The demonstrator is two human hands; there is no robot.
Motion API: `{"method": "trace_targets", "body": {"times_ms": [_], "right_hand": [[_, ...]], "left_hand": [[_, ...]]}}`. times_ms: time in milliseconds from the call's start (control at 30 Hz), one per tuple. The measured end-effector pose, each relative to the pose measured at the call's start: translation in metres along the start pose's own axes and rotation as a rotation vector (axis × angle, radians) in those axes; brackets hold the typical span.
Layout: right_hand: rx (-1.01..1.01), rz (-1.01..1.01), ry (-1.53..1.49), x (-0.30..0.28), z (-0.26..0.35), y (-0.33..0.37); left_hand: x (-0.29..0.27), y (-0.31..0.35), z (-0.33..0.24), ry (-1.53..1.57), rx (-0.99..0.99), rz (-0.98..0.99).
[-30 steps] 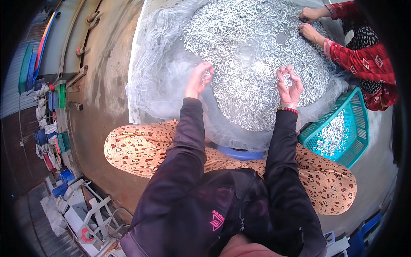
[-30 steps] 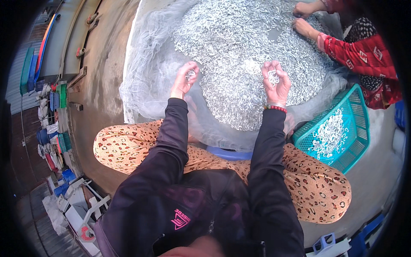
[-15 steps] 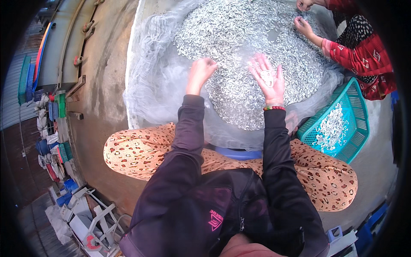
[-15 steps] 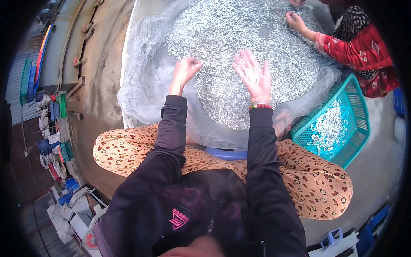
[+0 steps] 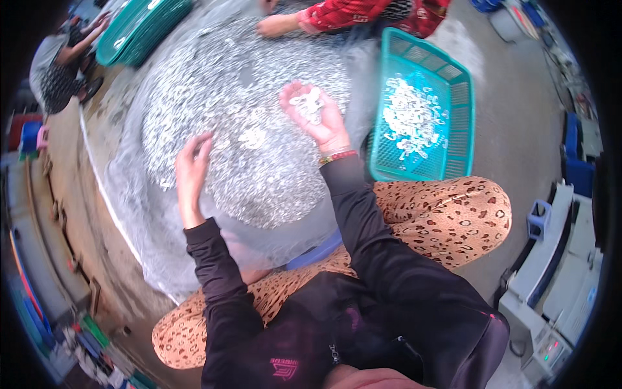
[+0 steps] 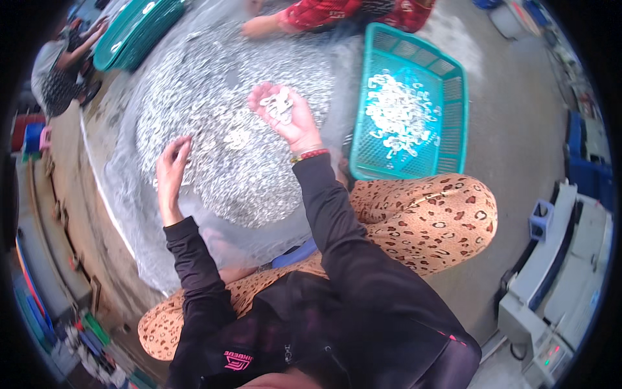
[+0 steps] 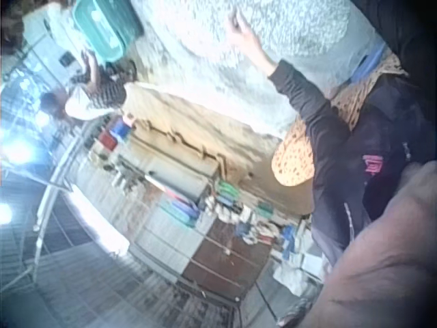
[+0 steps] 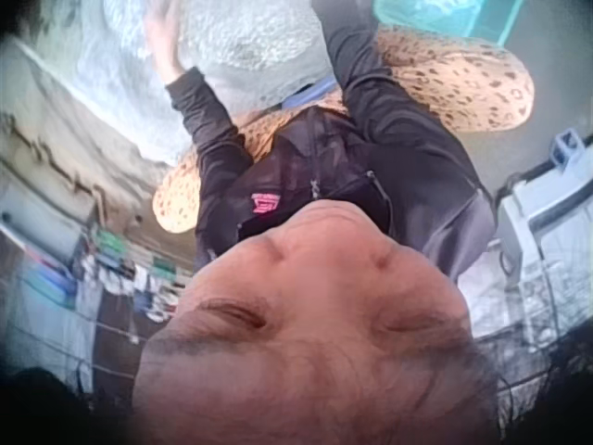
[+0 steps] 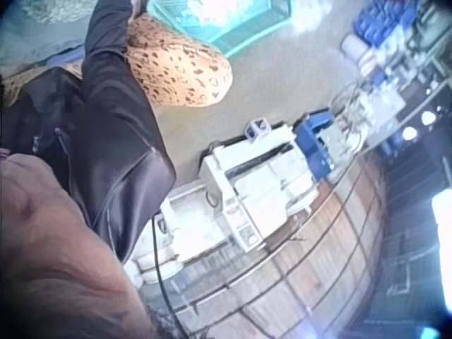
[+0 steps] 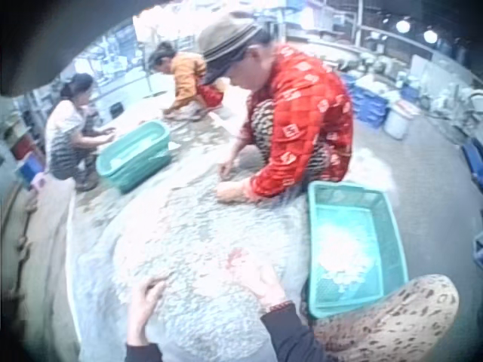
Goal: The person sits on a low stool and sorts small silver metal pieces from a large pile on a plastic sheet, placing selected pieces into a green basket. Other workers are visible nearby performing similar sorting tasks.
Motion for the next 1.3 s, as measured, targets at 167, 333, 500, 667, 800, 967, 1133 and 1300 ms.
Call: {"method": "trace_targets", "body": {"times_ms": [167,333,500,667,800,967,1133,1300], "right_hand": [[-0.66,-0.323,0.603,0.02,0.154,0.09],[-1.299,-1.539,1.629,0.014,0.225,0.19],[-1.312,-0.856,1.941,0.038,0.168,0.093],[-0.457,-0.24,2.196,0.009,0.001,-0.016],[-0.091,-0.01,2.502,-0.045,-0.088,-0.038],[-0.24,0.013,2.892,-0.094,-0.099,-0.026],[-0.25,0.153,3.053,-0.106,-0.105,-0.019],[-0.076,0.223,2.69,-0.105,-0.113,-0.004]], "left_hand": [[0.042,0.036,0.191,-0.272,-0.512,0.071],[0.061,0.052,0.201,-0.486,-0.34,-0.005],[0.057,0.029,0.156,0.083,-0.441,-0.055],[0.041,0.035,0.112,0.304,-0.527,0.036],[-0.003,0.053,0.04,-0.531,0.007,-0.281],[0.032,0.089,0.058,0.294,-0.466,-0.113],[0.034,0.092,0.079,0.837,-0.66,-0.105],[0.039,0.082,0.081,1.301,-0.523,-0.137]]}}
Point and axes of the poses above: each hand's wrist, its own y-axis away from the middle knuckle, its own x-axis out of the palm, z = x × y, the point moved 9 cm from there along -y, towards the middle knuckle, and after that the axes turned 11 degrees about -z, right-handed, at the moved point
